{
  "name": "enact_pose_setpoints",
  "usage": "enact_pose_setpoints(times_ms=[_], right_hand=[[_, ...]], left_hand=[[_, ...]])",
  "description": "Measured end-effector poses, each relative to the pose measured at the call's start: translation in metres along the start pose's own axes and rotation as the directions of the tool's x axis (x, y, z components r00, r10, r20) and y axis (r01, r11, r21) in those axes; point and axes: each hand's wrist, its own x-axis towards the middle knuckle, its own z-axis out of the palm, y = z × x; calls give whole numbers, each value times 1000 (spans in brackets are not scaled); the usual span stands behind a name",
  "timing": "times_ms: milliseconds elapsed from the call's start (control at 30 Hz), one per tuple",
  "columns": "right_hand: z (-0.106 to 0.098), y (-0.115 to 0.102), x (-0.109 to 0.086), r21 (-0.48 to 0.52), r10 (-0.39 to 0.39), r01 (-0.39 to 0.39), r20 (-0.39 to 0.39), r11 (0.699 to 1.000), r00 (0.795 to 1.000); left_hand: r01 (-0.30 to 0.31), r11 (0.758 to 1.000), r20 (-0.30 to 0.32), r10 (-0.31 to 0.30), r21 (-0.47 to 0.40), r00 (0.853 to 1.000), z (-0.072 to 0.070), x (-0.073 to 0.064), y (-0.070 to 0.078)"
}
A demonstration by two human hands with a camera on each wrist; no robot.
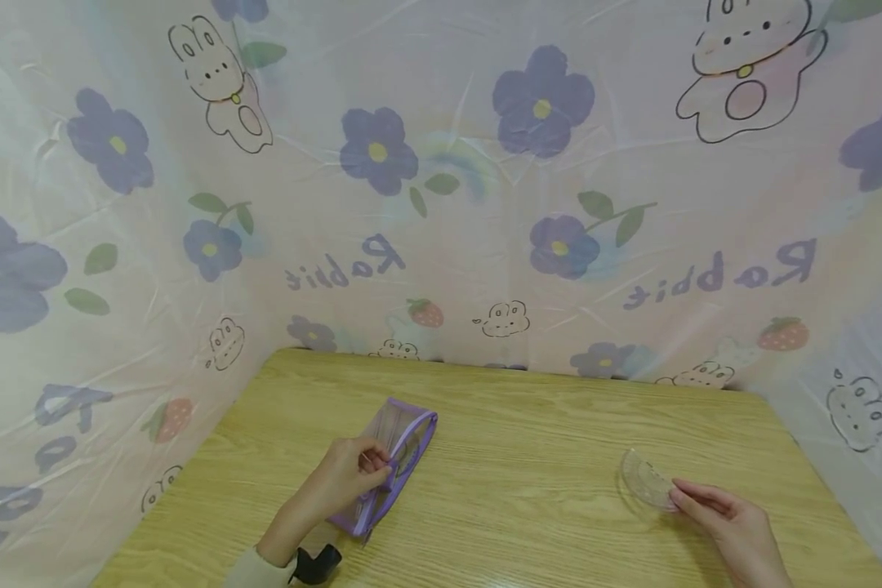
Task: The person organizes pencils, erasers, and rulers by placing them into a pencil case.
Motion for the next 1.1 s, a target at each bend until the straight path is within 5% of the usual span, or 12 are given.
enact_pose_setpoints(times_ms=[467, 800, 1100], right_hand=[[4, -6, 2, -116, 15, -16, -10, 993, 1000], [12, -6, 0, -3, 34, -34, 26, 999, 999], [17, -5, 2, -11, 16, -16, 35, 1000, 999]], left_hand=[[0, 1000, -3, 0, -4, 1000, -2, -1, 2], [-2, 1000, 1, 2, -11, 1000, -1, -2, 2], [-8, 1000, -9, 8, -4, 1000, -1, -2, 3]])
